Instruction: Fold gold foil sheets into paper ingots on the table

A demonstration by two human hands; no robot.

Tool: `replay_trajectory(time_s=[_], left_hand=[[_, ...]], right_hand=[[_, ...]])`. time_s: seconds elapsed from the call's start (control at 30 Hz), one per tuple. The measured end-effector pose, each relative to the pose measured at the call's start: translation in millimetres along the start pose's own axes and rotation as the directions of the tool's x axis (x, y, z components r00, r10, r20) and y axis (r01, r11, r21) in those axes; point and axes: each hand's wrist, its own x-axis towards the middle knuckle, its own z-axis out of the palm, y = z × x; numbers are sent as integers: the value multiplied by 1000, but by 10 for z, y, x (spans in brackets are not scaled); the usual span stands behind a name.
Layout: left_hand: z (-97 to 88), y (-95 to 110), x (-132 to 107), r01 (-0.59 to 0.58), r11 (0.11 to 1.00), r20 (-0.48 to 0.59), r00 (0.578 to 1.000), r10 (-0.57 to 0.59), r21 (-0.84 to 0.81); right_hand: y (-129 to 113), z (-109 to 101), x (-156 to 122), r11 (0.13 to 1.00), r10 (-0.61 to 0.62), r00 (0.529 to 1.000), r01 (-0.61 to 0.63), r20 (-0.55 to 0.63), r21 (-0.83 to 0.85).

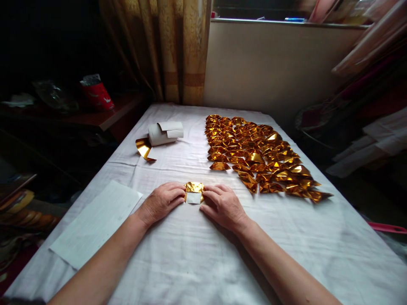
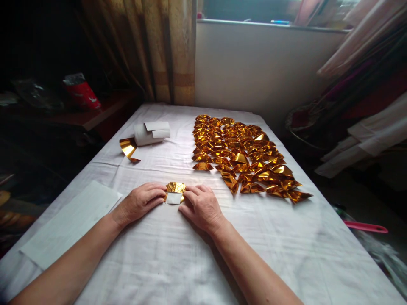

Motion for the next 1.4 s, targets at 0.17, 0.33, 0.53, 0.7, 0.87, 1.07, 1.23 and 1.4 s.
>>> replay_trajectory(time_s=[0.17,0.33,0.53,0.7,0.87,1.07,1.23,1.4], left_hand=[[-67,-46,55,-149,978,89,986,137,146],[-70,-66,90,-361,840,118,932,343,404],[-29,-32,110,-330,815,62,937,343,477],[-14,-28,111,-243,879,2,964,265,411],[-49,-39,106,-186,937,68,982,174,297],[-60,-40,108,-98,967,88,993,79,233],[17,-53,110,-4,983,-7,1000,6,181],[44,-27,140,89,991,-40,996,-85,97]], right_hand=[[-90,-18,51,994,85,995,-81,47,-79],[-147,3,83,979,103,993,-90,60,-184],[-160,46,55,977,67,998,-67,-5,-202],[-138,58,58,981,83,996,-88,-38,-171],[-98,96,76,978,72,996,-80,-49,-191],[-55,122,82,982,89,993,-102,-82,-158],[15,129,81,993,106,991,-109,-86,-37],[151,182,79,987,109,989,-95,-101,133]])
